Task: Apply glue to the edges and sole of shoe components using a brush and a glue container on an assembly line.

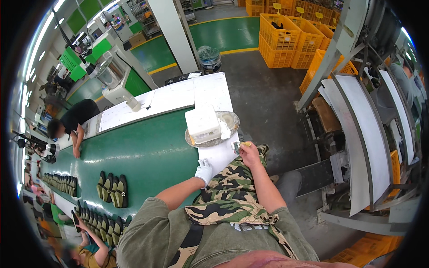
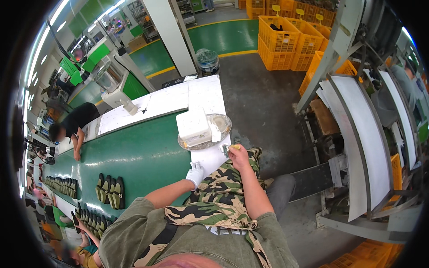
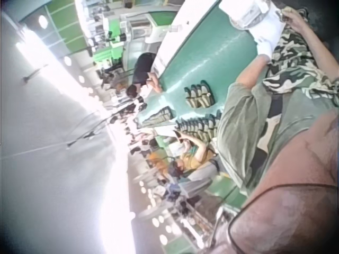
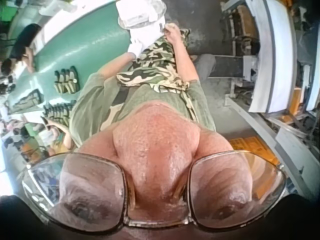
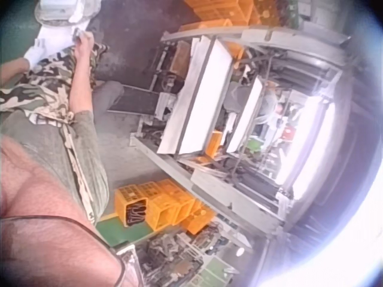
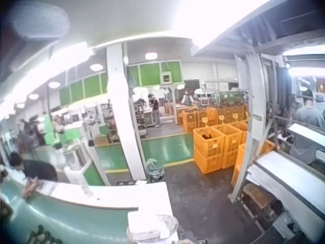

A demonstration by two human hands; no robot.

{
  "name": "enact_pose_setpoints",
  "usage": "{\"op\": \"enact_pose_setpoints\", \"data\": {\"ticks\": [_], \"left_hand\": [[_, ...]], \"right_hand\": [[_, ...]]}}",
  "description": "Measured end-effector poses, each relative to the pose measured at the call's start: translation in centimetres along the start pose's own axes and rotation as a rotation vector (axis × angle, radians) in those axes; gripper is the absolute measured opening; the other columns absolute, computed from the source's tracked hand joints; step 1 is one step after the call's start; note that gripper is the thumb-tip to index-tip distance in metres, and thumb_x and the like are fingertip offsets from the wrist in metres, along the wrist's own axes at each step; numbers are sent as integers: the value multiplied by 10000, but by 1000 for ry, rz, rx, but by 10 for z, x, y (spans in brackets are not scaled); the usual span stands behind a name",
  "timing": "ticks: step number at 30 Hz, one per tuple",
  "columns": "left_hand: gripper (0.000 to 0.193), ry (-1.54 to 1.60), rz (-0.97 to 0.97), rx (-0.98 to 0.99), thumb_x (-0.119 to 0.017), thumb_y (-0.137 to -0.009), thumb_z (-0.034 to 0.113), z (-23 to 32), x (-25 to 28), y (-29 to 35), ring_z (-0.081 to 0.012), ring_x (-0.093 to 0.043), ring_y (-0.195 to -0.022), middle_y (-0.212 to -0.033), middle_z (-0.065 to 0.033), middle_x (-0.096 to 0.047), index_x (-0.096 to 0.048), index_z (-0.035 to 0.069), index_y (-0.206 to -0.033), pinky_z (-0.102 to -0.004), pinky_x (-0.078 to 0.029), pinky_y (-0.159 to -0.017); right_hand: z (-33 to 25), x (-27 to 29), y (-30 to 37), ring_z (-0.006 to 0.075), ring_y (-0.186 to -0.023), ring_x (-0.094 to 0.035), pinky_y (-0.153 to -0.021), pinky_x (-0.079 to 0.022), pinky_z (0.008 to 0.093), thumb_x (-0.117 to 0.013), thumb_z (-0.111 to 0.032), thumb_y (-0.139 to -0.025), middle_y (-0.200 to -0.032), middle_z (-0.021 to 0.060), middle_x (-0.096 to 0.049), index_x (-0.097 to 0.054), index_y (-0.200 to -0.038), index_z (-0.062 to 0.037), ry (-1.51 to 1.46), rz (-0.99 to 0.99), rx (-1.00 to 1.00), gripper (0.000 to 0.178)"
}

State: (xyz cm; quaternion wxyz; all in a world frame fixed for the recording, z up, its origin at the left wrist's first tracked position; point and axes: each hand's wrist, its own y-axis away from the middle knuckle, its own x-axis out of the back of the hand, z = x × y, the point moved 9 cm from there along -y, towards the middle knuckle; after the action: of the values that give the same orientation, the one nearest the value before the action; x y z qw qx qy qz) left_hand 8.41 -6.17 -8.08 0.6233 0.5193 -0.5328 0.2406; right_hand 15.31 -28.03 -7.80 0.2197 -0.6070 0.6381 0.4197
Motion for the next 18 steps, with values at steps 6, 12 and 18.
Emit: {"op": "enact_pose_setpoints", "data": {"ticks": [6, 12, 18], "left_hand": [[451, -11, -11, -8, -550, -867, 47, 1, -4, -3, -551, -405, -1314, -1473, -356, -337, -498, -97, -1291, -482, -517, -945], [458, -16, 14, -36, -546, -859, 24, 2, -4, -2, -564, -427, -1283, -1439, -374, -356, -479, -114, -1290, -477, -562, -891], [460, -39, 20, -38, -556, -855, 24, 2, -1, -1, -560, -428, -1284, -1434, -372, -364, -481, -113, -1287, -473, -562, -894]], "right_hand": [[0, 2, -2, 181, -744, -598, -779, -576, 435, -638, -22, -913, -847, 61, -609, -549, -915, -59, -34, -3, 11, 97], [1, 2, -1, 177, -744, -599, -775, -572, 425, -642, -13, -907, -848, 58, -611, -553, -906, -62, -52, -7, 17, 101], [0, 1, -1, 172, -754, -600, -764, -558, 387, -654, -19, -903, -847, 48, -614, -561, -910, -67, -43, -28, 26, 105]]}}
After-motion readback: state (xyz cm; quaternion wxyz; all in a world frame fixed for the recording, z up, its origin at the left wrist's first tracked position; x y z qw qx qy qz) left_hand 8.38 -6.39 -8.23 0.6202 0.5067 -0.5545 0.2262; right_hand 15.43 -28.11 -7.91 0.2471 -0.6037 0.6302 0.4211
